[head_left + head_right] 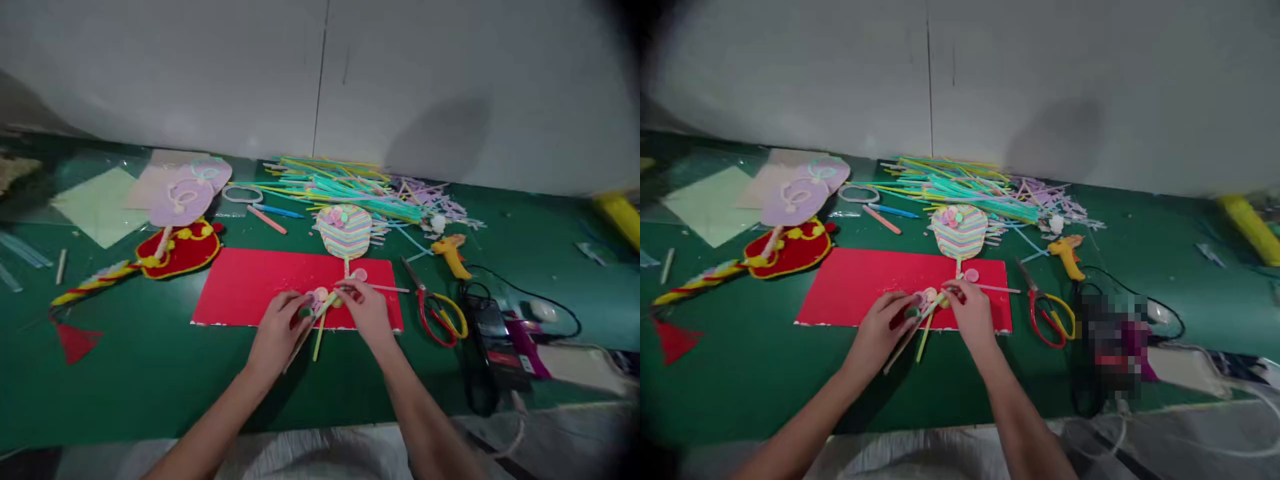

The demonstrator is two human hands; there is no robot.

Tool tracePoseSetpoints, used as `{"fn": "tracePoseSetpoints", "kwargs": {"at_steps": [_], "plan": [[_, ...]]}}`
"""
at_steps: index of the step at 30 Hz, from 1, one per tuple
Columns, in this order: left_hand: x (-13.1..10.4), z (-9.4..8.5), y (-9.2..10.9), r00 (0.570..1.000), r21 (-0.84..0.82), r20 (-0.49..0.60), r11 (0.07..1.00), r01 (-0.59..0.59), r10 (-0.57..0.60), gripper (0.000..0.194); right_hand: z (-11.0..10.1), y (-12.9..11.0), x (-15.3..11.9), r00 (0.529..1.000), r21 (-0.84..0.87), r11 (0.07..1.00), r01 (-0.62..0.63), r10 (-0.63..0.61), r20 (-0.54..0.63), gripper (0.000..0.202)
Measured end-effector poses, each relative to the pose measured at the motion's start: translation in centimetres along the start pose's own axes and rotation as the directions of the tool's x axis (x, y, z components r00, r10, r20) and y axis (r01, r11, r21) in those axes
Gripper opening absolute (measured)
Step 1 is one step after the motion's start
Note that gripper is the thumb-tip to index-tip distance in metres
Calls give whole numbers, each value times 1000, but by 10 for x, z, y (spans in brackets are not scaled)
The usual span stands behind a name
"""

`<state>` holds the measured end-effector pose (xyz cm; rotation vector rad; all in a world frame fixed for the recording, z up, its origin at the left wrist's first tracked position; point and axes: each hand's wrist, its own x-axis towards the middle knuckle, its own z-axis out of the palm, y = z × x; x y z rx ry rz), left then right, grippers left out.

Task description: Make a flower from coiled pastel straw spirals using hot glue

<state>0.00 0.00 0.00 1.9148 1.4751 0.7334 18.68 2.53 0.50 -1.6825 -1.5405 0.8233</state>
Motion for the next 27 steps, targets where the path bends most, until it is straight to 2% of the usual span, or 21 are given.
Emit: {"fn": "tracePoseSetpoints", "kwargs": {"at_steps": [8, 14, 21, 27], "plan": [[4, -8, -1, 990, -19, 132, 999, -49, 51, 47, 4, 0, -1, 998, 29, 998, -55, 56, -11, 12], [7, -8, -4, 989, -132, 145, 991, 2, 17, 40, 2, 0, -4, 999, 1, 999, -32, 32, -22, 14], [8, -8, -4, 988, -130, 152, 991, 4, 16, 35, 1, -1, -2, 996, -23, 997, 67, -68, -55, 15], [10, -11, -1, 988, -130, 154, 991, 4, 17, 32, 1, -2, 2, 995, -35, 997, 71, -73, -71, 17]]}}
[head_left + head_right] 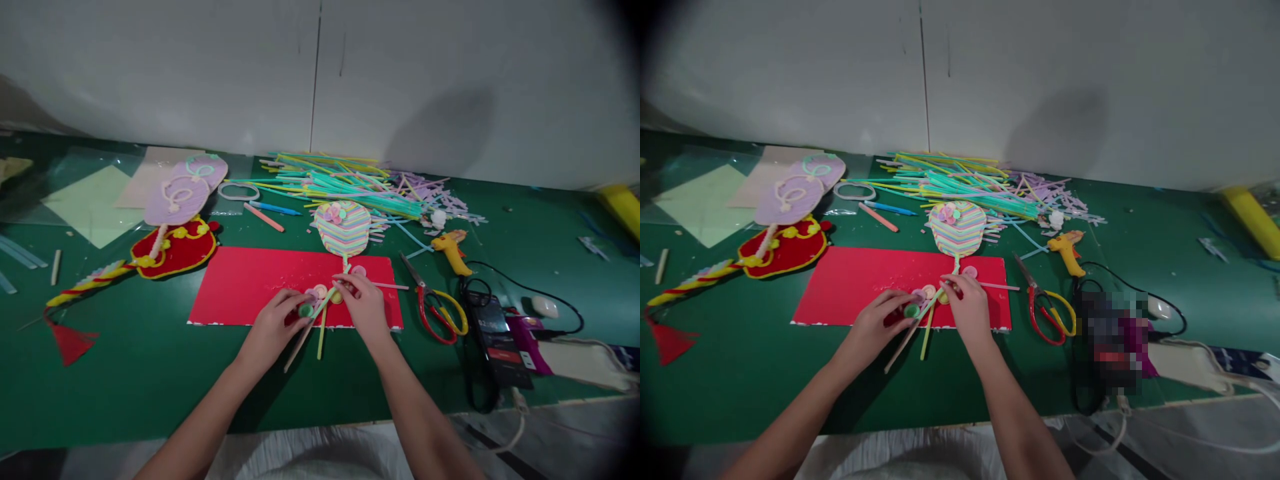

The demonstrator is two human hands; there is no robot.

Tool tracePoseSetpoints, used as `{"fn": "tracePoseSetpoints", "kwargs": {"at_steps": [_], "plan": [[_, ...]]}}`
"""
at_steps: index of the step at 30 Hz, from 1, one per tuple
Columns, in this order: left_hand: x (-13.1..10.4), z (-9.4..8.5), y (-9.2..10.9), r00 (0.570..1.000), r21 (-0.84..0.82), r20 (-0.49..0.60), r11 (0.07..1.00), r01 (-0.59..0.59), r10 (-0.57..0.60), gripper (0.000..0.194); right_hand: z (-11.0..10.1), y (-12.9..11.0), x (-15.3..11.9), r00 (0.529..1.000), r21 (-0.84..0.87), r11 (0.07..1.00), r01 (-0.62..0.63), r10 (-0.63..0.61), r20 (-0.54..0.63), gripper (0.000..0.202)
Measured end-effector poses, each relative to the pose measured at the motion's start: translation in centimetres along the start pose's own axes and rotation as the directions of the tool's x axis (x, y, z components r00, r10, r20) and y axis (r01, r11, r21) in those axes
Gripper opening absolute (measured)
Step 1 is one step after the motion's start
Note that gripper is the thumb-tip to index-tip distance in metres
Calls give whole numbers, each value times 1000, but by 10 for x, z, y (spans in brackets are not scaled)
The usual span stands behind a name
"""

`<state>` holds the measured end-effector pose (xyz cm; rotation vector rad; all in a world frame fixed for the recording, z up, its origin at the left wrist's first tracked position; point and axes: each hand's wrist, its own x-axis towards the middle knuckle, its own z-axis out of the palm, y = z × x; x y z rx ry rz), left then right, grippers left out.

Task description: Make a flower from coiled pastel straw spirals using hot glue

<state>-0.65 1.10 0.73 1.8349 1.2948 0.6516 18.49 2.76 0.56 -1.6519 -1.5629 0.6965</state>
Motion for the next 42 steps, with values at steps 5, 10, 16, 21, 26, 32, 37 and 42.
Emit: {"fn": "tracePoseSetpoints", "kwargs": {"at_steps": [5, 10, 16, 21, 26, 32, 37, 42], "plan": [[-2, -2, 4, 997, -38, -35, 997, 67, -68, 24, 2, 1, 2, 1000, -7, 1000, 10, -10, -4, 17], [-6, 0, 4, 991, -41, -42, 991, 127, -129, 19, 5, 3, 2, 999, -19, 999, 30, -31, -21, 16], [-10, 4, 9, 976, -53, -72, 978, 200, -203, 23, 6, 2, 2, 997, -34, 997, 69, -70, -36, 13], [-4, 5, 10, 966, -31, -54, 967, 253, -255, 42, 9, 1, 1, 996, -87, 992, 91, -92, -7, 13], [7, 4, 8, 967, -8, -19, 967, 255, -255, 36, 4, -5, -3, 995, -80, 993, 92, -95, -37, 16], [10, 2, 10, 968, 15, 21, 968, 250, -250, 32, -9, -9, -28, 989, 36, 990, -134, 136, -62, 19], [9, 4, 9, 974, 5, -2, 974, 224, -224, 29, -5, -6, -38, 903, 371, 823, -430, 398, 163, 34], [9, 9, 3, 983, -51, -27, 983, 179, -181, 28, 0, -12, -30, 832, 577, 605, -549, 460, 310, 41]]}}
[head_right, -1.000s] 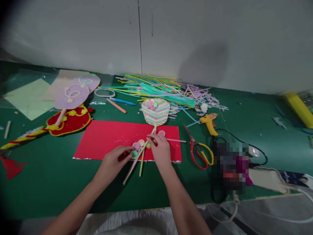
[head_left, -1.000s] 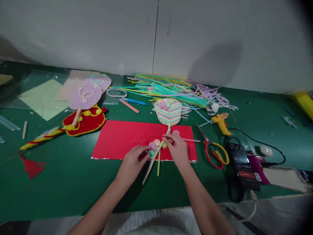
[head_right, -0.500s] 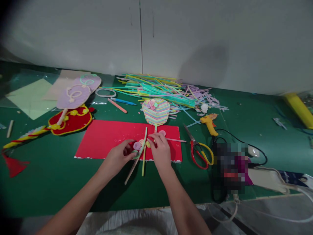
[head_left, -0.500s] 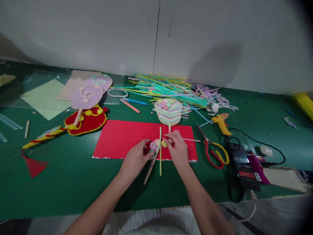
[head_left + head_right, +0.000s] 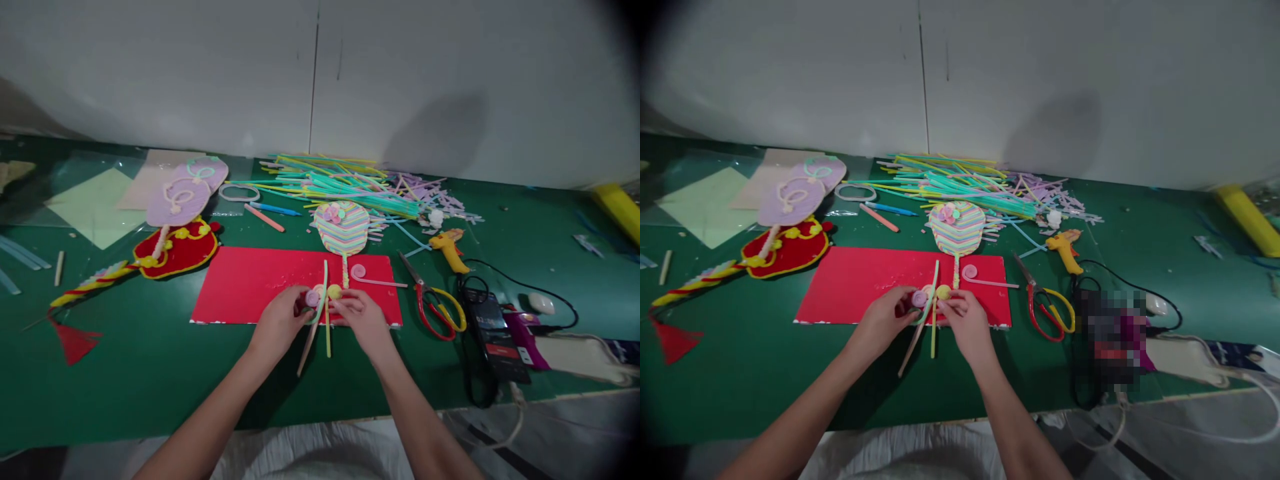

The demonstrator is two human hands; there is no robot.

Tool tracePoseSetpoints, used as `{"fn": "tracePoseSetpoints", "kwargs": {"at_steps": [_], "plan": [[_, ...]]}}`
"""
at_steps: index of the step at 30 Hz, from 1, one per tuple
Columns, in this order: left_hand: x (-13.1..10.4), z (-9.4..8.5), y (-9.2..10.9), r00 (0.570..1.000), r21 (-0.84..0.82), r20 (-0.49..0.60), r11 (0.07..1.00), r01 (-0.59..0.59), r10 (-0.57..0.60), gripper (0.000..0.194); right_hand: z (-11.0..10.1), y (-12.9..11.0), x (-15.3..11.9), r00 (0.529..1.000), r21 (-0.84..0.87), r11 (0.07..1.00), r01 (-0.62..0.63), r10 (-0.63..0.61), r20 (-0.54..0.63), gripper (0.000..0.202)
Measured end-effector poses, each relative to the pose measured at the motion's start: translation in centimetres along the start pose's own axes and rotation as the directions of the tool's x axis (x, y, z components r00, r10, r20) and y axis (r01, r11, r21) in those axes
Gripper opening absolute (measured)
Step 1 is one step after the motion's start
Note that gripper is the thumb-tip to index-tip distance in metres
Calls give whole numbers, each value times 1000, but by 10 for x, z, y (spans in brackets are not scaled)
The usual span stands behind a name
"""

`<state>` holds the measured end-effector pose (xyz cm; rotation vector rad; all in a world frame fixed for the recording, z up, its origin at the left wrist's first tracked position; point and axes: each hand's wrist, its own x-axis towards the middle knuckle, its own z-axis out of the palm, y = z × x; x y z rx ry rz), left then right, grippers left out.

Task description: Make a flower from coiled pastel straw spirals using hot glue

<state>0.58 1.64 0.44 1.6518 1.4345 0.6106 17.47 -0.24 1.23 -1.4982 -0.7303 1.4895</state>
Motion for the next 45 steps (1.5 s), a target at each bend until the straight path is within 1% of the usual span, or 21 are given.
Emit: {"fn": "tracePoseSetpoints", "kwargs": {"at_steps": [5, 12, 15, 19, 22, 24, 25, 26, 27, 28, 29, 31, 34, 40, 41, 43, 45], "plan": [[-2, 1, -3, 1000, -43, 3, 999, -13, 13, 25, 5, -7, 2, 998, 58, 996, -70, 70, 6, 45], [-8, -1, -2, 999, -114, -26, 993, -39, 37, 22, 7, -11, 3, 984, 75, 983, -169, 165, 61, 41], [-9, -4, -1, 999, -145, -16, 989, -43, 41, 21, 7, -12, 4, 979, 42, 983, -180, 174, 104, 39], [-8, -7, 0, 999, -122, -7, 992, -39, 38, 22, 6, -12, 5, 979, -27, 987, -156, 158, 127, 35], [-8, -9, 0, 999, -141, 23, 990, -23, 27, 24, 1, -14, 9, 992, -119, 990, -73, 84, 90, 31], [-9, -10, 1, 999, -146, 34, 989, -24, 30, 27, -4, -17, 14, 999, -259, 965, 37, -27, 41, 26], [-10, -10, 2, 999, -133, 29, 990, -35, 39, 30, -7, -19, 17, 994, -352, 929, 111, -106, 33, 24], [-11, -11, 3, 998, -108, 17, 993, -51, 53, 32, -10, -22, 20, 982, -449, 874, 186, -186, 44, 22], [-11, -11, 4, 998, -72, 4, 995, -70, 70, 34, -11, -25, 24, 962, -520, 813, 263, -264, 74, 20], [-12, -12, 4, 996, -30, -6, 996, -89, 89, 35, -12, -28, 27, 942, -562, 761, 324, -313, 118, 18], [-13, -12, 4, 994, 12, -12, 994, -107, 108, 36, -13, -31, 30, 932, -584, 730, 355, -326, 159, 17], [-14, -11, 2, 988, 75, -11, 986, -151, 153, 35, -10, -34, 36, 945, -582, 744, 328, -268, 189, 20], [-15, -9, -4, 976, 87, 2, 972, -217, 218, 31, -3, -35, 39, 969, -544, 806, 233, -144, 201, 31], [-16, -8, -11, 971, 113, -18, 965, -236, 240, 28, 7, -35, 40, 971, -549, 813, 194, -80, 225, 44], [-16, -8, -11, 970, 121, -15, 963, -240, 243, 28, 7, -37, 40, 971, -554, 812, 184, -60, 233, 43], [-14, -9, -11, 968, 131, -11, 961, -246, 249, 26, 7, -41, 40, 958, -575, 794, 196, -31, 284, 32], [-13, -10, -12, 967, 130, -5, 959, -251, 253, 24, 6, -45, 38, 929, -611, 746, 264, -27, 368, 24]]}}
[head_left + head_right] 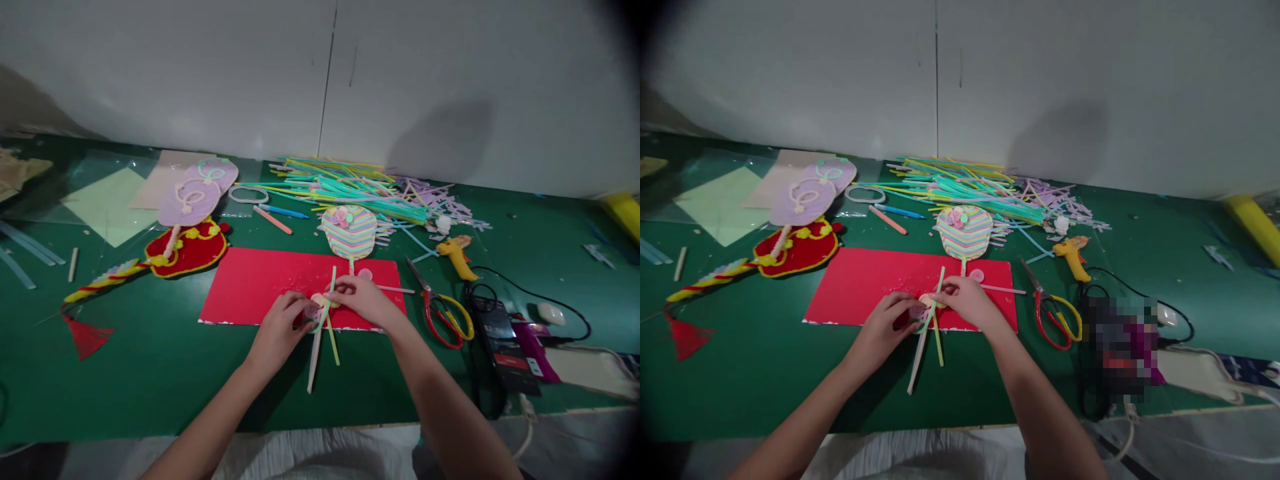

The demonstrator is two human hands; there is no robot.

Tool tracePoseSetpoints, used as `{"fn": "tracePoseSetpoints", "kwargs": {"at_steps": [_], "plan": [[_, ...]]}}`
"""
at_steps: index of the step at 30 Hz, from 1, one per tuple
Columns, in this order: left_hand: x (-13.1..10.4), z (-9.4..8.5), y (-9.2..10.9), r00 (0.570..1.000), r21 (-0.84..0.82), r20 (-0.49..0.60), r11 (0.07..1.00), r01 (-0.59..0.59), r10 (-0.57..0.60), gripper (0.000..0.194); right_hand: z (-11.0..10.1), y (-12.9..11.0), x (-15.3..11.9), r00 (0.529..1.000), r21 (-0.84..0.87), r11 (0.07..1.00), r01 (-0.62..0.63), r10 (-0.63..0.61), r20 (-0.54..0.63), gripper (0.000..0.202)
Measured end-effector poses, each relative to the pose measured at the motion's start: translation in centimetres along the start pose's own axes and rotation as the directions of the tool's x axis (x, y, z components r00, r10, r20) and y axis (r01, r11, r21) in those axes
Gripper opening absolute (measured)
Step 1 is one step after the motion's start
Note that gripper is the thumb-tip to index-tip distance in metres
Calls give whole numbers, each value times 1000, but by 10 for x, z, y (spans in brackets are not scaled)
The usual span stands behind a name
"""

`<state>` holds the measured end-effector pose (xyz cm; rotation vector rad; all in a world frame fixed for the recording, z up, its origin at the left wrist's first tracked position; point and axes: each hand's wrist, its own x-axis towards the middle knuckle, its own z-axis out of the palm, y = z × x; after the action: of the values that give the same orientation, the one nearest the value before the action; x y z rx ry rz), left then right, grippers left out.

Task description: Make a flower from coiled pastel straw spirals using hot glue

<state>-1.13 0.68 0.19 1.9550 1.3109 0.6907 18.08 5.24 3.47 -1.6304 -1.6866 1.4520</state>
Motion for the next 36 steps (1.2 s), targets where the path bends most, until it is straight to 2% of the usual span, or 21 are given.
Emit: {"fn": "tracePoseSetpoints", "kwargs": {"at_steps": [4, 6, 10, 12, 14, 17, 19, 23, 25, 26, 27, 29, 31, 33, 36], "plan": [[0, 0, -2, 1000, -34, 8, 999, -11, 11, 22, 2, -5, -4, 995, -145, 986, 88, -80, 58, 25], [-1, 0, -3, 1000, -57, 4, 998, -15, 16, 23, 5, -6, -5, 995, -135, 987, 86, -77, 70, 26], [-2, -4, -2, 999, -168, -14, 985, 26, -29, 30, 3, -5, -8, 984, 82, 994, 66, -78, 157, 27], [1, -10, -1, 997, -279, -37, 958, 61, -74, 31, -3, -4, -11, 985, 188, 979, 77, -103, 136, 25], [8, -19, 0, 993, -411, -49, 908, 81, -111, 31, -9, -5, -13, 991, 293, 950, 109, -126, 39, 24], [24, -36, 5, 995, -584, -32, 810, 59, -96, 35, -11, -8, -12, 970, 472, 856, 211, -123, -211, 27], [35, -47, 11, 997, -648, -5, 760, 56, -77, 42, -7, -11, -6, 905, 563, 761, 322, -72, -420, 29], [55, -67, 17, 993, -657, 76, 744, 119, -92, 47, 8, -16, 7, 788, 576, 672, 465, -17, -616, 26], [63, -74, 15, 990, -650, -10, 754, 101, -141, 43, 14, -17, 11, 736, 576, 630, 521, 9, -677, 27], [67, -76, 12, 971, -658, -141, 751, 53, -192, 42, 16, -17, 12, 715, 577, 610, 543, 25, -698, 28], [70, -76, 10, 939, -660, -257, 751, 2, -228, 44, 17, -17, 13, 697, 581, 591, 560, 43, -716, 28], [76, -69, 7, 877, -670, -393, 739, -68, -275, 50, 17, -16, 14, 669, 594, 551, 586, 84, -738, 29], [78, -53, 9, 855, -703, -417, 706, -87, -310, 54, 16, -14, 16, 650, 611, 507, 608, 123, -750, 30], [78, -33, 15, 885, -758, -341, 650, -60, -316, 48, 14, -13, 19, 642, 628, 463, 626, 151, -752, 30], [78, -4, 29, 945, -837, -207, 546, -37, -254, 44, 17, -11, 24, 653, 652, 419, 632, 166, -739, 32]]}}
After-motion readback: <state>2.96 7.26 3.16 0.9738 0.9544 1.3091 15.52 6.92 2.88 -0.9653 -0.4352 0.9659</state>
